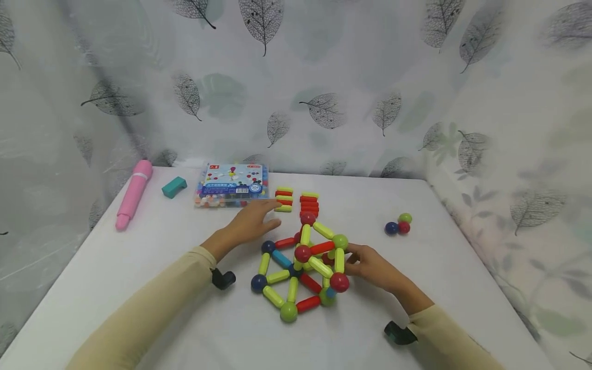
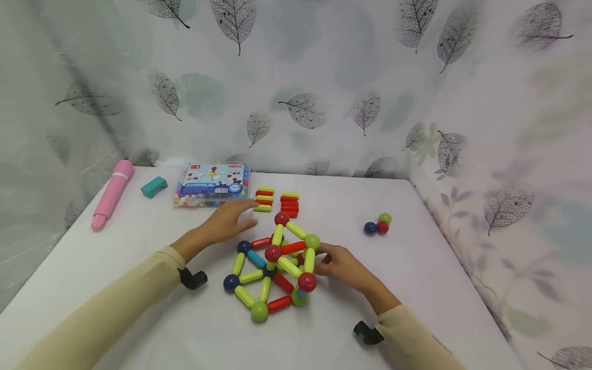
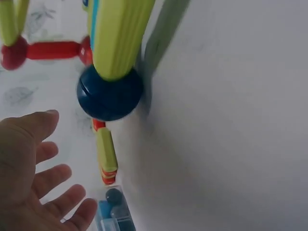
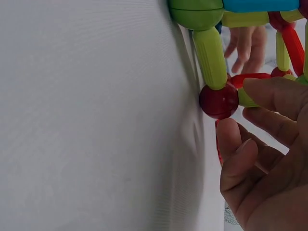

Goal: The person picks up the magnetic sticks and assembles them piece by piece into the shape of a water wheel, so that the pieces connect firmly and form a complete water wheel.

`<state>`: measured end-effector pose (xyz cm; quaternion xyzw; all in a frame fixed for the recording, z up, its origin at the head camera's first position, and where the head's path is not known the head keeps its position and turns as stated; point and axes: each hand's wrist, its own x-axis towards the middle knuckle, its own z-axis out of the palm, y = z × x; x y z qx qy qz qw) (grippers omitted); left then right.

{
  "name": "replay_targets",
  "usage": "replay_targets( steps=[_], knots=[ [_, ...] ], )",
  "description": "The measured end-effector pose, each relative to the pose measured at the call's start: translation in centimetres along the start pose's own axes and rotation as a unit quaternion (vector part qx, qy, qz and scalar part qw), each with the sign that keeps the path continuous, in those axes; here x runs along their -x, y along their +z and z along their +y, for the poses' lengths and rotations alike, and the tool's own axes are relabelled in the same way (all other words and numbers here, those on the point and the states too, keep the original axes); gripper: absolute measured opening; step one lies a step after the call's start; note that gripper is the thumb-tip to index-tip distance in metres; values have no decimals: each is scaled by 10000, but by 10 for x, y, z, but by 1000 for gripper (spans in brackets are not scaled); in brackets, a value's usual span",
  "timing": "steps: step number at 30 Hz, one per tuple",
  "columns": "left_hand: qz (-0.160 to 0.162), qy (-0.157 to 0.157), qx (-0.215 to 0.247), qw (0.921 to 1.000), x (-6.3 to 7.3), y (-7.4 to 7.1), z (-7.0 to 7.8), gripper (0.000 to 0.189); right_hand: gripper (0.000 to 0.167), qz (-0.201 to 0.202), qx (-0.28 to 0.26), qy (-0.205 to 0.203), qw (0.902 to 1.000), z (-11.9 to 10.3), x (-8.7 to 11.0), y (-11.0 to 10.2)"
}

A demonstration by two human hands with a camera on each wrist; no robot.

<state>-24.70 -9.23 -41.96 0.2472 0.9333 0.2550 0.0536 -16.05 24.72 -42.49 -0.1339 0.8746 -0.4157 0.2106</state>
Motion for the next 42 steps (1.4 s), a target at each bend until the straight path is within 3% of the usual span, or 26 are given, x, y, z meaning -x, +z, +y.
replay_targets(
  steps=[4, 10, 18, 22, 27, 30, 34, 36, 40, 42],
  knots=[
    [-184, -77, -442, 9988, -19, 4, -4, 57, 46, 4, 5, -52, 10000, 0, -1, 6],
    [-217, -244, -564, 9979, -31, 11, -3, 53, 49, 113, 31, -81, 9999, -2, -1, 7],
    [37, -775, -609, 9951, -32, 14, -2, 40, 50, 71, -9, -55, 10000, -1, -1, 9],
    [183, -873, -536, 9946, -30, 16, -5, 32, 50, 167, 19, 26, 9999, -1, 0, 8],
    [273, -874, -389, 9950, -28, 18, -8, 30, 44, 545, 279, 92, 9981, -3, 6, 7],
    [291, -811, -400, 9955, -28, 19, -9, 27, 42, 1033, 439, -166, 9935, -6, 13, 6],
    [285, -667, -393, 9966, -27, 19, -11, 25, 47, 1811, 734, -923, 9764, -13, 26, 4],
    [274, -610, -344, 9972, -25, 19, -13, 26, 54, 1977, 1166, -1396, 9632, -17, 34, 4],
    [341, -545, -95, 9979, -19, 19, -16, 31, 71, 1789, 2505, -2224, 9251, -23, 43, 5],
    [375, -516, 227, 9977, -13, 19, -17, 30, 72, 1675, 2933, -2412, 9098, -24, 45, 7]
  ],
)
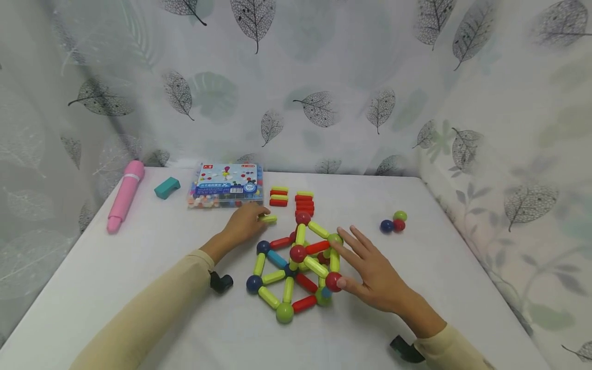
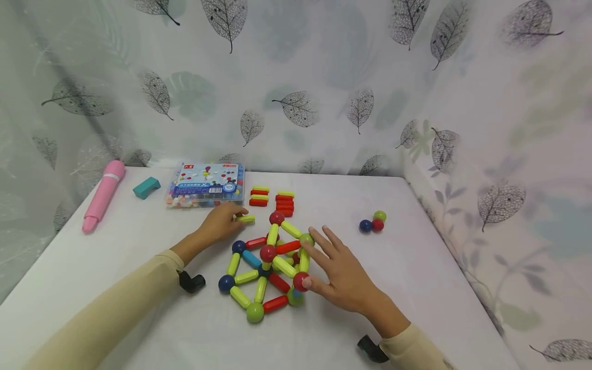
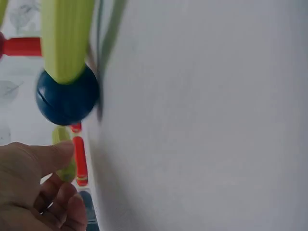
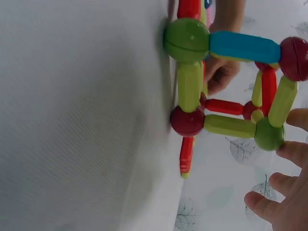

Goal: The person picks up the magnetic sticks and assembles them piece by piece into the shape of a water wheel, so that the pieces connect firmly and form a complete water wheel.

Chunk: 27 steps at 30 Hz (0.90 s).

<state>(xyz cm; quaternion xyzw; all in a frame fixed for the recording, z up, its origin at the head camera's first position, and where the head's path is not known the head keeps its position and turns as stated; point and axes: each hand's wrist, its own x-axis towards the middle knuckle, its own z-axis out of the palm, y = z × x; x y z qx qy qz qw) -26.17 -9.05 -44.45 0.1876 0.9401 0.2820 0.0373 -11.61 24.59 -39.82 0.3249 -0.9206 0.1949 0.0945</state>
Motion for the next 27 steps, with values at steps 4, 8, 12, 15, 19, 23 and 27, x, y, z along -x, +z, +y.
replay_targets(
  steps=[4, 8, 12, 15, 19, 23, 27],
  knots=[
    [-146, -220, 1358, 9904, 24, -6, 1, 30, 69, -78, 164, -94, 9998, -3, -1, 2],
    [-241, -415, 2543, 9659, 53, -10, 1, 33, 68, -35, 46, -100, 9999, -2, -1, 4],
    [-264, -311, 2805, 9590, 67, -8, -3, 34, 67, 20, -71, -96, 9999, -1, -1, 4],
    [-264, -222, 2808, 9592, 68, -4, -6, 31, 67, 38, -124, -56, 9999, -1, 0, 4],
    [-151, -89, 2732, 9618, 68, -1, -7, 27, 67, 33, -171, -44, 9998, -1, 0, 5],
    [-21, -39, 2585, 9660, 67, -1, -5, 26, 68, 17, -195, -29, 9998, -1, 0, 5],
    [53, -96, 2400, 9707, 68, -2, -1, 29, 68, 30, -232, -23, 9997, -2, 0, 4]
  ],
)
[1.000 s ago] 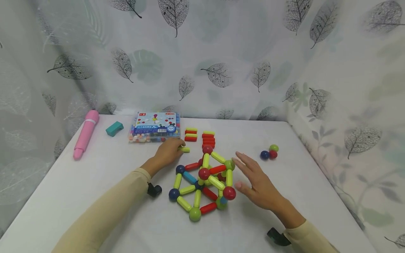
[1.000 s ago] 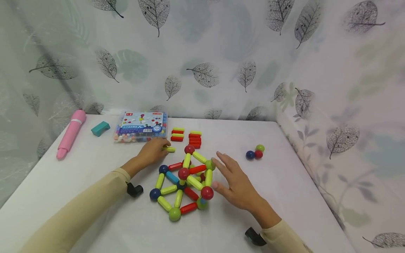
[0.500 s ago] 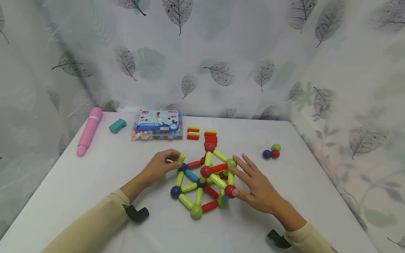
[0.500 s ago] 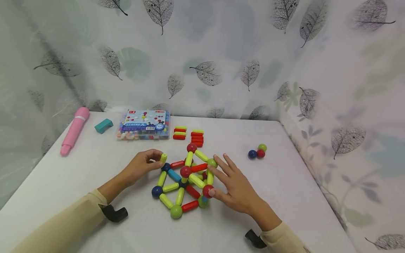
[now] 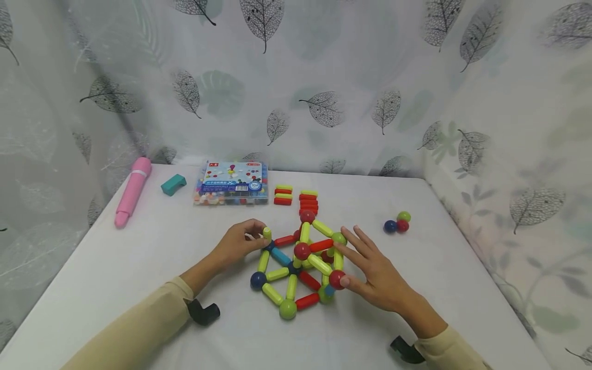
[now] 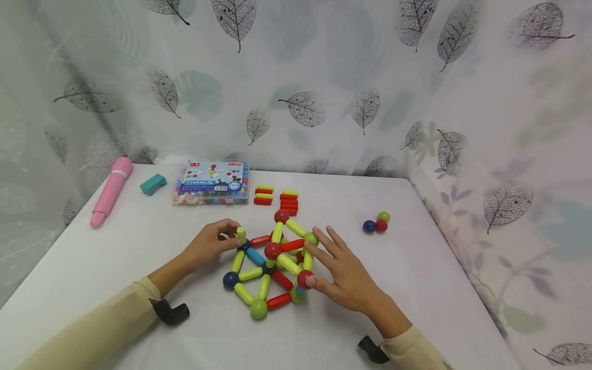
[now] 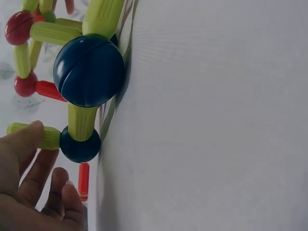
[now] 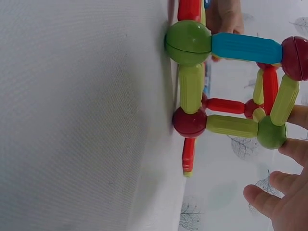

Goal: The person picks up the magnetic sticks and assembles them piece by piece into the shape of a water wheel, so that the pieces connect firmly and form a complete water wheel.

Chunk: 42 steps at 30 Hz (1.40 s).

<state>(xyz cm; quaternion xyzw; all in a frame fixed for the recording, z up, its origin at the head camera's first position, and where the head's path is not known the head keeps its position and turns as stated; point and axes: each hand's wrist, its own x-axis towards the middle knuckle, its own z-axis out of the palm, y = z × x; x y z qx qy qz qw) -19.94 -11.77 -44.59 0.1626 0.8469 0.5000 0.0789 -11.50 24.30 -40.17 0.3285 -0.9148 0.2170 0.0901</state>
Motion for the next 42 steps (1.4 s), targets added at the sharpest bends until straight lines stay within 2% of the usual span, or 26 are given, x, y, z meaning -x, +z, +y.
replay_targets(
  steps=[3, 6, 8, 11, 13, 17, 22, 27, 32, 42],
  knots=[
    [118, -164, -291, 9994, 8, 0, 2, 41, 68, -10, -55, -14, 10000, 0, 0, 1],
    [80, -287, -845, 9960, 25, -1, 5, 59, 68, -30, -61, -38, 10000, 0, -1, 1],
    [-140, -324, -1223, 9919, 38, -2, 6, 71, 69, -49, -22, -28, 10000, -1, -1, 0],
    [-614, -90, -1705, 9834, 51, -3, 6, 87, 69, -65, 55, 32, 10000, -3, 0, -2],
    [-875, 86, -1874, 9783, 55, -3, 6, 94, 69, -60, 105, 56, 9999, -5, 2, -3],
    [-1279, 246, -2005, 9710, 52, -5, 8, 95, 68, 17, 324, 21, 9995, -10, 5, -4],
    [-1775, 211, -2056, 9622, 37, -10, 11, 89, 68, 116, 676, 13, 9976, -19, 10, -3],
    [-2096, 78, -1952, 9581, 24, -14, 14, 86, 67, 191, 776, 71, 9968, -24, 12, -3],
    [-2200, -50, -1876, 9573, 21, -14, 14, 87, 66, 267, 795, 72, 9965, -24, 13, -2],
    [-2179, 121, -1705, 9609, 25, -14, 17, 85, 67, 340, 800, 128, 9961, -23, 15, -2]
  ],
)
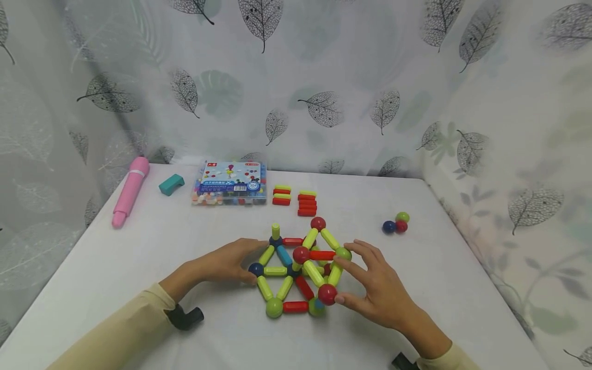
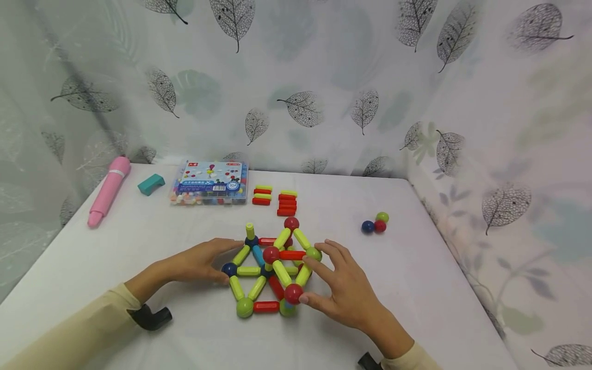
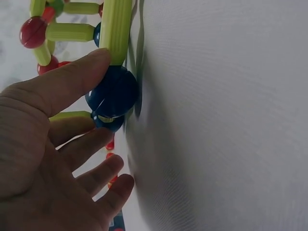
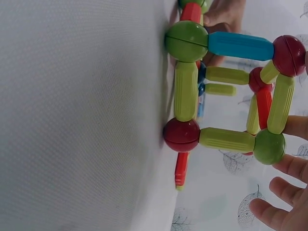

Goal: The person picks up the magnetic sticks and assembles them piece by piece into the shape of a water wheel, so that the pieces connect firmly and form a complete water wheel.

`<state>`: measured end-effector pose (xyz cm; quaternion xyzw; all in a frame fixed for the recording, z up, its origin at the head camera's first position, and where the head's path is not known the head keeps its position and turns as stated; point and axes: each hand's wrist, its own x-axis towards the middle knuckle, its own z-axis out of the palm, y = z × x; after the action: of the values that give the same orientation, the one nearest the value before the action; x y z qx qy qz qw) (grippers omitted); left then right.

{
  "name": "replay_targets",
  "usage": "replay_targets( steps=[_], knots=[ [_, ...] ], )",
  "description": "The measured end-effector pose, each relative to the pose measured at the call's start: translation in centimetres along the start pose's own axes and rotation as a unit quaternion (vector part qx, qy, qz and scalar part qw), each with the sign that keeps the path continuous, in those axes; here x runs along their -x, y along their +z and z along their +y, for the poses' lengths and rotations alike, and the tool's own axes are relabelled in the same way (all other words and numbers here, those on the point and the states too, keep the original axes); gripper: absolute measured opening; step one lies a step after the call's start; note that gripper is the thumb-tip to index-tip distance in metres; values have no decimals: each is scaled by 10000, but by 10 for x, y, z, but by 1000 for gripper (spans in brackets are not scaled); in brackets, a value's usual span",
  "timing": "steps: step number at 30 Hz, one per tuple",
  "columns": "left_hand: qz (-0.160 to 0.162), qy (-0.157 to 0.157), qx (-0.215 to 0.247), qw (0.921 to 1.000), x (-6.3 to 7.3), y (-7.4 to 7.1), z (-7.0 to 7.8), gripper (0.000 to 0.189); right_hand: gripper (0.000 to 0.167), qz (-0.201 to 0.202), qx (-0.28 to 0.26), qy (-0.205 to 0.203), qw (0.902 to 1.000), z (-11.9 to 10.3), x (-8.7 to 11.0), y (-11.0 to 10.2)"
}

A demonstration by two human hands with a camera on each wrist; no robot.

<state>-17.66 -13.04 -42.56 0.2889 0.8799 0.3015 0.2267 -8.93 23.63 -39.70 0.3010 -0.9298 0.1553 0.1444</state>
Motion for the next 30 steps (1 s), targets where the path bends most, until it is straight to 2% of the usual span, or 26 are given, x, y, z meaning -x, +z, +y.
replay_targets(
  steps=[9, 12, 14, 17, 19, 21, 23, 26, 30],
  knots=[
    [76, 73, -42, 9999, 0, 1, -2, 82, 68, -2, -36, 36, 10000, 0, 1, 0],
    [191, 80, 18, 9998, -1, -7, -5, 75, 67, 16, -49, -5, 10000, 0, 1, -1],
    [451, 62, 248, 9987, -6, -17, -8, 65, 67, 30, -53, -42, 10000, 1, 2, -1],
    [1121, -32, 445, 9927, -27, -32, -11, 51, 67, 52, -61, -66, 9999, 3, 2, -1],
    [1539, -97, 463, 9870, -48, -39, -11, 47, 67, 59, -70, -54, 9999, 5, 3, -1],
    [1817, -220, 300, 9826, -71, -42, -11, 46, 68, 46, -106, -55, 9999, 6, 3, 0],
    [1893, -319, 111, 9813, -91, -43, -11, 47, 68, 18, -144, -72, 9999, 7, 4, 0],
    [1808, -512, -240, 9819, -116, -41, -13, 48, 67, 5, -204, -134, 9997, 6, 5, 1],
    [1508, -601, -972, 9819, -134, -38, -13, 47, 69, 53, -160, -147, 9998, 6, 5, 0]
  ],
)
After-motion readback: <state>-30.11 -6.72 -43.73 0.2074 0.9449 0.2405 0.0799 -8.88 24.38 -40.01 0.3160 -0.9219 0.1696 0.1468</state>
